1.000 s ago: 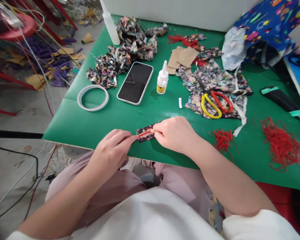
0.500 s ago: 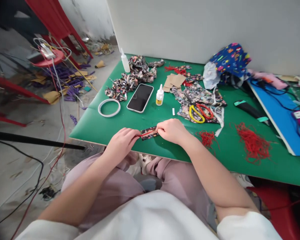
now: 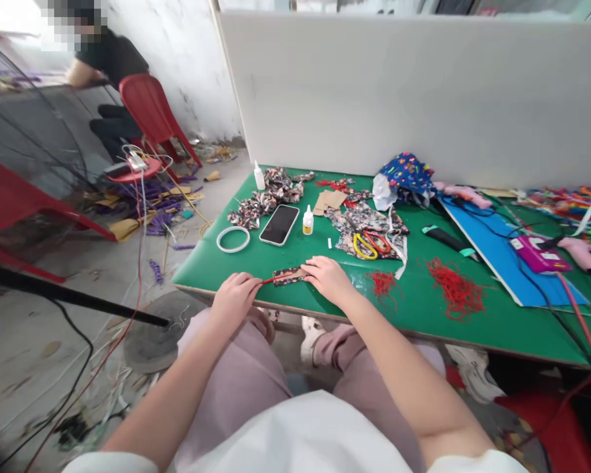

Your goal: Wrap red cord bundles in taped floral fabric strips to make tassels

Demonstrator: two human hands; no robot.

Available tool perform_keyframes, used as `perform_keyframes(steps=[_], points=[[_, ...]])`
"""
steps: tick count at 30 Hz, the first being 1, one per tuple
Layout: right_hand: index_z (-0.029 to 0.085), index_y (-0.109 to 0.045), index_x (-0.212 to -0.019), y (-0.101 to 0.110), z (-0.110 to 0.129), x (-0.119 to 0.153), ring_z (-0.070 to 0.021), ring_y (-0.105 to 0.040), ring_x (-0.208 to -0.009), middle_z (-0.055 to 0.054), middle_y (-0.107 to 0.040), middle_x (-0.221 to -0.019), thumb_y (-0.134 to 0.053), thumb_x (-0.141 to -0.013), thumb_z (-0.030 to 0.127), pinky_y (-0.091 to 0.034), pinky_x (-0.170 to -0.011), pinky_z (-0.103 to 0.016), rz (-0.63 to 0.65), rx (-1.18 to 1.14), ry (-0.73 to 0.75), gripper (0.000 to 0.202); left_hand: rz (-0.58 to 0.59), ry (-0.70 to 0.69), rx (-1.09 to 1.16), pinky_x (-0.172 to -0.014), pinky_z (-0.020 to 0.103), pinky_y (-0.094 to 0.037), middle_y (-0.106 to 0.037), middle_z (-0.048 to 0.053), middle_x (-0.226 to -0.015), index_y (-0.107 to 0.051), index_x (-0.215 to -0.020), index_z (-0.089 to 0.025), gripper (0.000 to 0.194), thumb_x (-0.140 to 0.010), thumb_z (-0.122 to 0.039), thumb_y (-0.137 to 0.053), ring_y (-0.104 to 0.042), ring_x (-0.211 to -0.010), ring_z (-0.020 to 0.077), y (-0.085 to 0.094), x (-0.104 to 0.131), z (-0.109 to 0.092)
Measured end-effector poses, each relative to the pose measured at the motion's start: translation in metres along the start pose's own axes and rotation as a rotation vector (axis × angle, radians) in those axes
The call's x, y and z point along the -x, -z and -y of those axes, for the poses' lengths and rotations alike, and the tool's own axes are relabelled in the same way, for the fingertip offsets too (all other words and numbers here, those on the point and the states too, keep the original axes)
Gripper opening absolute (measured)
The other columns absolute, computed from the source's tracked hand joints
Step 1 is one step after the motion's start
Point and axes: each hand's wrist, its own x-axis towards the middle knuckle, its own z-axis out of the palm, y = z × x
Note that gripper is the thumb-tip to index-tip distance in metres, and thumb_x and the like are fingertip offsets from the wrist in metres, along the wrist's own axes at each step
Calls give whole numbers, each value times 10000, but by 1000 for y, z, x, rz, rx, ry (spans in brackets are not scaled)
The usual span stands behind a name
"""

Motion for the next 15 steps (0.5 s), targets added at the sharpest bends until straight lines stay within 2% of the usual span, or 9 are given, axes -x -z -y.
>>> perform_keyframes(steps=[5, 15], points=[[180, -676, -1013, -3, -7, 3, -214, -569, -989, -71, -674, -1022, -598, -790, 245, -466, -885, -370, -46, 21, 10, 245, 20, 23, -48, -691, 284, -417, -606, 50, -793, -663, -869, -190, 206, -882, -245, -465, -518, -741, 174, 0, -2, -1], [187, -665, -1021, 0, -22, 22, -201, -560, -977, -54, -667, -1037, -580, -808, 262, -462, -862, -355, -67, 10, -6, 242, 143, -11, -120, -724, 296, -418, -596, 72, -803, -651, -927, -169, 264, -907, -244, -398, -523, -761, 187, 9, -14, -6]])
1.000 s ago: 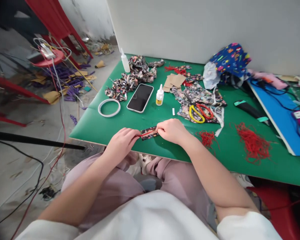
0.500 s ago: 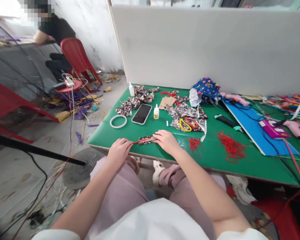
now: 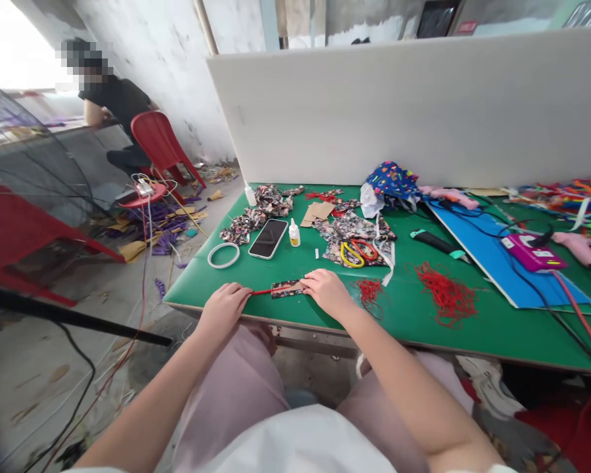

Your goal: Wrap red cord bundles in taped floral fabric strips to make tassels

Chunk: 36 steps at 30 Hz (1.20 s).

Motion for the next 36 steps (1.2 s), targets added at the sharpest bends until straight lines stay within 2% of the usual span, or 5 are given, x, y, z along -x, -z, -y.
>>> perform_keyframes(steps=[6, 18, 24, 28, 36], points=[[193, -667, -1011, 4, -5, 1, -199, -549, -961, -51, -663, -1033, -591, -797, 241, -465, -848, -352, 32, -25, 12, 232, 48, 29, -39, -734, 300, -417, -593, 75, -839, -638, -930, -180, 279, -908, -234, -365, -526, -800, 195, 5, 2, 3], [166, -641, -1081, 10, -1, 8, -244, -513, -1041, -112, -597, -1145, -491, -850, 247, -460, -889, -402, -57, -39, -18, 287, -34, 298, -89, -880, 390, -396, -578, 124, -1021, -565, -1149, -152, 349, -841, -245, -428, -527, -955, 255, 5, -26, 71], [160, -666, -1016, 13, -3, 10, -222, -519, -988, -102, -627, -1044, -475, -856, 220, -468, -880, -386, -141, -95, 17, 256, -39, 316, 23, -883, 391, -403, -624, 113, -967, -681, -853, -162, 230, -799, -200, -460, -547, -950, 257, 4, -42, 83], [173, -659, -1013, 18, 9, 10, -222, -523, -979, -98, -631, -1021, -477, -854, 212, -472, -856, -401, -199, -147, 27, 245, -103, 341, 146, -861, 369, -427, -663, 84, -890, -666, -847, -166, 206, -807, -257, -486, -581, -900, 240, 20, -37, 62], [216, -486, -1257, 34, 49, -3, -196, -541, -992, -88, -606, -1057, -515, -847, 312, -466, -885, -362, -467, -376, 54, 422, -210, 237, 469, -874, 313, -462, -687, 12, -884, -644, -887, -198, 239, -852, -362, -475, -623, -873, 169, 32, -17, -46]])
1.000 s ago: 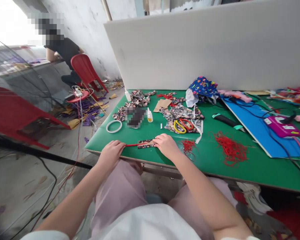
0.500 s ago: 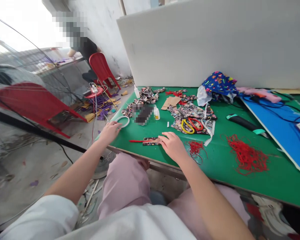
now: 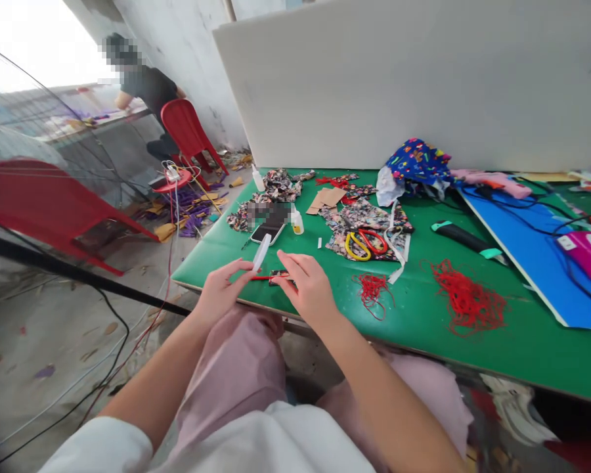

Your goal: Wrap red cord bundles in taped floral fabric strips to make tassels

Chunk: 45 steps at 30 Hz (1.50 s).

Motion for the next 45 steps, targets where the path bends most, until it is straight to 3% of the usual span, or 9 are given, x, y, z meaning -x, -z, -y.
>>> perform_keyframes(steps=[4, 11, 19, 28, 35, 45], points=[[221, -517, -1226, 4, -2, -1, -190, -555, -969, -82, -614, -1040, -515, -848, 306, -473, -862, -343, -63, 13, -38, 387, 20, -164, 161, -1019, 380, -353, -685, 2, -836, -637, -848, -196, 177, -861, -297, -492, -622, -821, 143, -13, -1, -24], [223, -636, -958, 15, -4, -4, -169, -588, -899, -52, -650, -919, -560, -821, 255, -484, -832, -328, -192, -24, -110, 160, 30, -305, 112, -1022, 385, -339, -680, 8, -873, -620, -874, -197, 144, -871, -255, -488, -612, -832, 133, -17, -11, -42], [211, -603, -820, 21, -13, -7, -180, -572, -844, -30, -652, -833, -604, -788, 268, -453, -818, -339, -104, -11, -147, 66, 102, -399, 4, -1028, 387, -315, -661, 26, -908, -605, -923, -192, 188, -896, -218, -421, -582, -866, 141, -11, -15, -42], [205, -522, -716, 19, -18, -6, -171, -535, -778, -16, -588, -742, -573, -806, 272, -434, -732, -311, 0, -61, -194, 122, 156, -368, 48, -892, 327, -418, -630, 56, -864, -613, -908, -177, 223, -898, -217, -394, -558, -859, 162, -5, -18, -45], [224, -450, -706, 14, -13, -1, -177, -555, -901, -47, -606, -886, -536, -823, 234, -441, -829, -348, -160, -24, -127, 146, 152, -320, 88, -882, 293, -416, -624, 32, -826, -613, -877, -182, 191, -886, -208, -424, -559, -834, 150, -8, -19, -46], [238, -471, -705, 10, -5, 7, -160, -590, -873, -31, -651, -867, -536, -825, 193, -481, -784, -329, -283, -1, -50, 143, 118, -274, 123, -909, 300, -410, -631, 16, -822, -612, -877, -196, 176, -880, -209, -436, -566, -835, 147, -3, -15, -55]])
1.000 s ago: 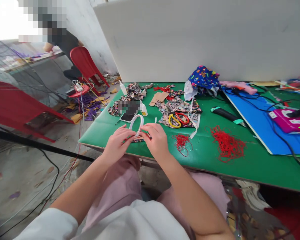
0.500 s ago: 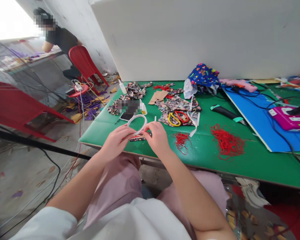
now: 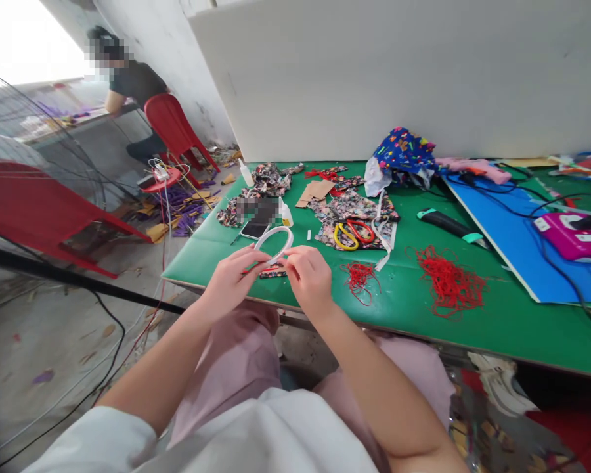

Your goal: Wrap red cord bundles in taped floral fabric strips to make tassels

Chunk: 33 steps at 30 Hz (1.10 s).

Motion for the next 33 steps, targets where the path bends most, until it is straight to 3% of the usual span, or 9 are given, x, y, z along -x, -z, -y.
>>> perform_keyframes(steps=[8, 18, 21, 27, 33], points=[[225, -483, -728, 1, 0, -3, -157, -572, -798, -38, -589, -792, -516, -821, 166, -487, -724, -321, 10, -7, -10, 115, -30, 86, 71, -710, 211, -455, -638, 17, -824, -639, -876, -183, 141, -836, -259, -527, -582, -782, 127, -5, 0, 0], [207, -558, -857, -5, -5, -1, -116, -571, -670, 3, -558, -766, -608, -761, 271, -515, -629, -252, 116, -358, -437, 125, -106, 240, 74, -589, 184, -448, -661, 9, -788, -659, -866, -175, 190, -797, -315, -550, -589, -684, 107, -16, 1, 3], [206, -616, -900, -3, -4, -3, -114, -571, -654, 2, -575, -743, -605, -773, 265, -506, -622, -247, 150, -295, -389, 140, -133, 235, 35, -600, 196, -442, -657, 11, -771, -675, -866, -189, 207, -793, -349, -565, -588, -683, 112, -18, 3, 4], [205, -661, -806, -2, -1, -1, -148, -562, -764, -43, -579, -789, -558, -815, 253, -482, -692, -284, 83, -10, -112, 113, -185, 228, -21, -601, 219, -422, -655, -3, -703, -699, -815, -227, 147, -787, -319, -588, -563, -648, 119, -19, 2, -1], [187, -592, -796, -8, -1, 2, -167, -556, -865, -65, -560, -866, -523, -815, 228, -483, -759, -316, 86, -34, -69, 82, -170, 259, -18, -626, 232, -428, -664, -9, -712, -706, -788, -227, 115, -767, -240, -594, -564, -670, 127, -15, -1, -11]])
